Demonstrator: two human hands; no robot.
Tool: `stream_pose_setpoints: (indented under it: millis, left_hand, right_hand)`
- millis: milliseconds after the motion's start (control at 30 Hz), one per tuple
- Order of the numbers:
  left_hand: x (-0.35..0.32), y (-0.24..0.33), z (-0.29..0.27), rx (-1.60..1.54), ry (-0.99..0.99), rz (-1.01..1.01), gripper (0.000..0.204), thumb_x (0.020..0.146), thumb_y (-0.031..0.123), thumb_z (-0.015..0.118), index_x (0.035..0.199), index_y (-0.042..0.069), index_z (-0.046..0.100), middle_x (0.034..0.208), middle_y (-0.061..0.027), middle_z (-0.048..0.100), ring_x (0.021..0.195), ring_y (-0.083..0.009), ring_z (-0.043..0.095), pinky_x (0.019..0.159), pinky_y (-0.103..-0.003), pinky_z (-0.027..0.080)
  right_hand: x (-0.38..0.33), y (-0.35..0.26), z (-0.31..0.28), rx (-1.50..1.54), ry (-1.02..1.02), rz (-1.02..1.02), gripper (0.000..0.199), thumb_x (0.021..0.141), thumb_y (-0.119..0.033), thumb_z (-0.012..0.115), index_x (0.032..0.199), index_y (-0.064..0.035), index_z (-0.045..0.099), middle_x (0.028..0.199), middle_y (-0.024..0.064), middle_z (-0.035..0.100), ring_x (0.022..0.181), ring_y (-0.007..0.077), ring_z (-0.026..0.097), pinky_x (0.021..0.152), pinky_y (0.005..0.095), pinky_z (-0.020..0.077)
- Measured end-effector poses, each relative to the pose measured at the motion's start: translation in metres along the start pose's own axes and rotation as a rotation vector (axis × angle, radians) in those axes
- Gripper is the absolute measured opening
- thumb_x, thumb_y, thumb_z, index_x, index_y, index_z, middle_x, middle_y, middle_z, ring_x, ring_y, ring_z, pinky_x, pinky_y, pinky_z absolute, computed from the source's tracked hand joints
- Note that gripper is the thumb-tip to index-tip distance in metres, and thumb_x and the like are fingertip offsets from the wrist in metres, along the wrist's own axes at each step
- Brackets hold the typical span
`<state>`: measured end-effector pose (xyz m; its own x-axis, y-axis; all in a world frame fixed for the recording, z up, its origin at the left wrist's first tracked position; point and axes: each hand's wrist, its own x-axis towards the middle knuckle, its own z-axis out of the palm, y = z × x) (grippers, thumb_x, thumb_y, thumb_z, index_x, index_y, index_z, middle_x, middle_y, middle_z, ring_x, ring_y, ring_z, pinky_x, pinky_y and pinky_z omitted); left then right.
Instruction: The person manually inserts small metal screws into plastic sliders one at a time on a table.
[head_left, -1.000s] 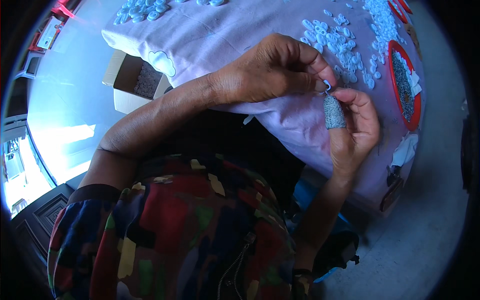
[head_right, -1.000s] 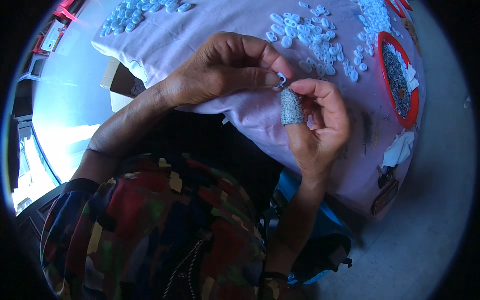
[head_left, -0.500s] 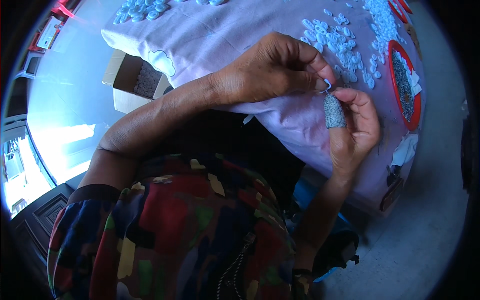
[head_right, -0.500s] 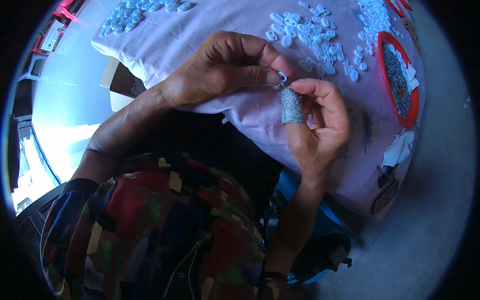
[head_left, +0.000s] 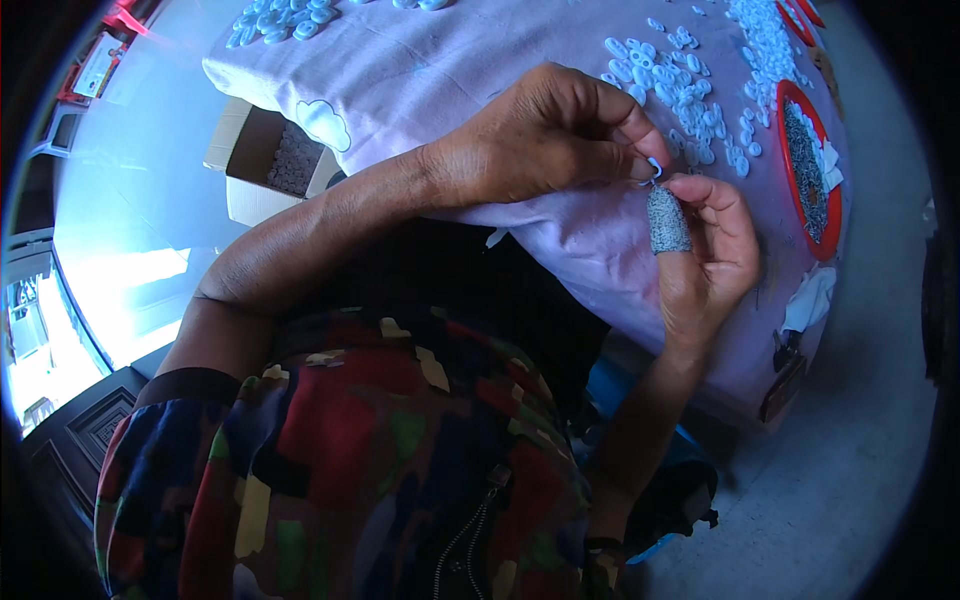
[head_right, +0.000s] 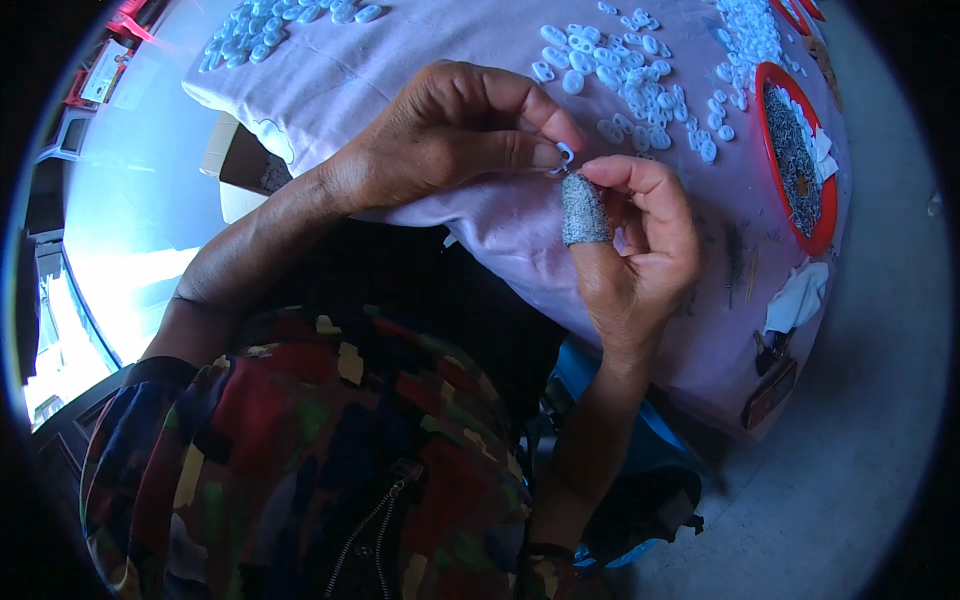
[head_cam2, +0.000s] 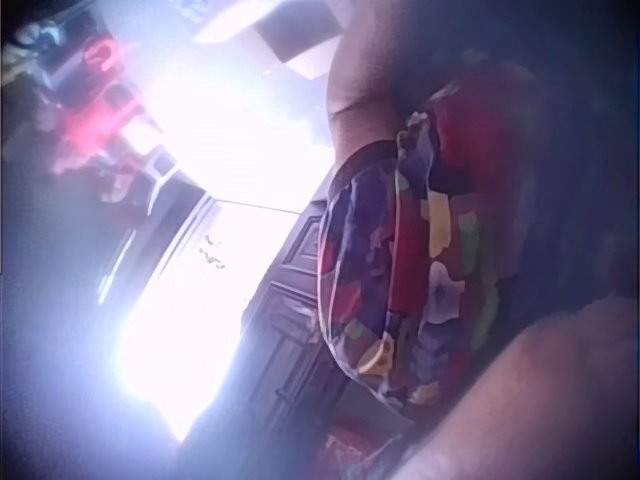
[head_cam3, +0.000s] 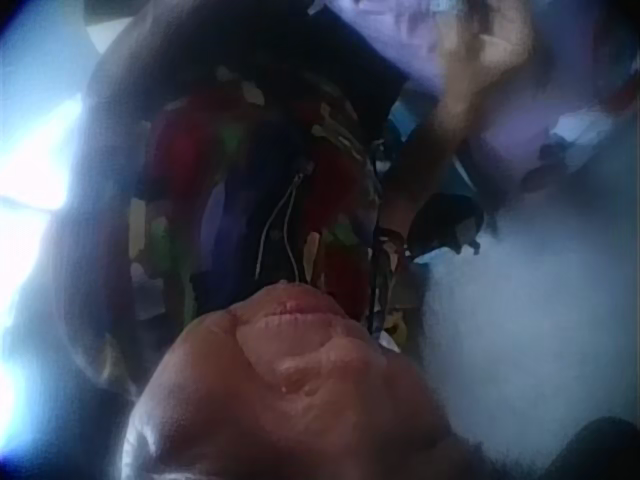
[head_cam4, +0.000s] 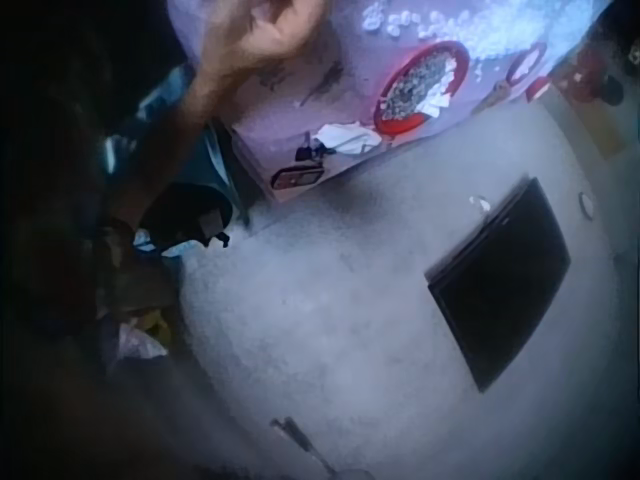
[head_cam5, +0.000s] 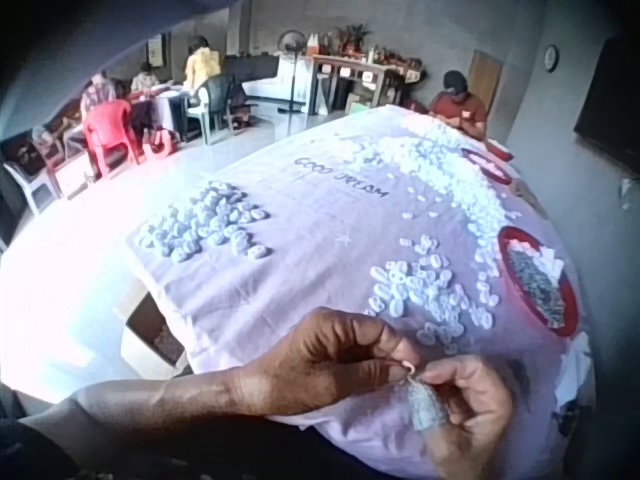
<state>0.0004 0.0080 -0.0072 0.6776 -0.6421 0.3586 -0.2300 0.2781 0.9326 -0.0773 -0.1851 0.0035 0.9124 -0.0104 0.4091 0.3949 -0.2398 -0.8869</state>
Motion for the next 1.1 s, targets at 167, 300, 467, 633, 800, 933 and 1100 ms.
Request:
stream_pose_setpoints:
  millis: [167, 300, 467, 633, 800, 933, 1100]
  left_hand:
    - [0.0002, -0.0021, 0.0003, -0.038, 0.008, -0.01, 0.018, 0.092, 0.005, 0.064, 0.109, -0.001, 0.068, 0.1, -0.0069, 0.07, 0.097, -0.0123, 0.066, 0.09, -0.026, 0.053]
    - [0.0005, -0.0023, 0.0001, -0.013, 0.006, -0.001, 0.018, 0.092, 0.005, 0.064, 0.109, -0.001, 0.068, 0.101, -0.0071, 0.07, 0.097, -0.0123, 0.066, 0.09, -0.026, 0.053]
    - [0.0005, -0.0015, 0.0019, 0.019, 0.01, 0.001, 0.017, 0.092, 0.005, 0.064, 0.108, -0.001, 0.068, 0.1, -0.0073, 0.071, 0.096, -0.012, 0.066, 0.09, -0.026, 0.053]
    - [0.0005, 0.0007, 0.0041, 0.06, 0.031, -0.024, 0.016, 0.092, 0.004, 0.064, 0.106, -0.001, 0.069, 0.098, -0.007, 0.071, 0.093, -0.0117, 0.067, 0.088, -0.026, 0.054]
    - [0.0016, 0.0009, 0.0051, 0.11, 0.029, -0.03, 0.016, 0.091, 0.003, 0.065, 0.106, -0.001, 0.069, 0.097, -0.0071, 0.071, 0.093, -0.0121, 0.068, 0.088, -0.026, 0.055]
    - [0.0027, 0.0005, 0.0046, 0.072, 0.04, -0.052, 0.017, 0.092, 0.004, 0.064, 0.107, -0.001, 0.069, 0.097, -0.0073, 0.071, 0.092, -0.0122, 0.067, 0.088, -0.027, 0.055]
    - [0.0034, -0.0013, 0.0003, -0.048, 0.014, -0.069, 0.018, 0.093, 0.005, 0.063, 0.109, -0.001, 0.068, 0.099, -0.0075, 0.071, 0.095, -0.0124, 0.067, 0.089, -0.027, 0.054]
  right_hand:
    - [0.0001, 0.0003, 0.0007, 0.009, 0.006, 0.004, 0.024, 0.079, 0.005, 0.068, 0.102, 0.0008, 0.062, 0.094, 0.0029, 0.062, 0.083, 0.0066, 0.056, 0.073, 0.0184, 0.0448]
    - [0.0002, 0.0004, 0.0001, 0.008, 0.001, 0.0, 0.024, 0.079, 0.006, 0.068, 0.102, 0.0007, 0.062, 0.094, 0.0028, 0.063, 0.083, 0.0068, 0.056, 0.074, 0.0189, 0.0452]
    - [0.0002, -0.0006, 0.0013, -0.003, 0.012, 0.001, 0.024, 0.078, 0.006, 0.068, 0.101, 0.0008, 0.062, 0.094, 0.0028, 0.063, 0.083, 0.0071, 0.057, 0.074, 0.0195, 0.0455]
    - [-0.0002, 0.0019, -0.0012, -0.008, -0.001, 0.011, 0.02, 0.082, 0.005, 0.065, 0.102, 0.0045, 0.06, 0.095, 0.0092, 0.066, 0.089, 0.0133, 0.063, 0.082, 0.0245, 0.0497]
    - [0.0023, 0.0015, 0.0013, 0.017, 0.003, 0.016, 0.021, 0.081, 0.006, 0.067, 0.101, 0.0028, 0.061, 0.093, 0.0064, 0.065, 0.087, 0.0103, 0.061, 0.079, 0.0221, 0.0484]
    - [0.005, -0.0013, 0.0008, 0.013, -0.012, 0.033, 0.022, 0.08, 0.005, 0.069, 0.101, 0.0018, 0.062, 0.093, 0.0049, 0.064, 0.087, 0.0086, 0.059, 0.077, 0.0207, 0.0475]
    - [0.0044, 0.0005, 0.0008, 0.044, -0.005, 0.015, 0.023, 0.082, 0.002, 0.069, 0.104, 0.0027, 0.063, 0.094, 0.0051, 0.065, 0.086, 0.0086, 0.06, 0.076, 0.0205, 0.0477]
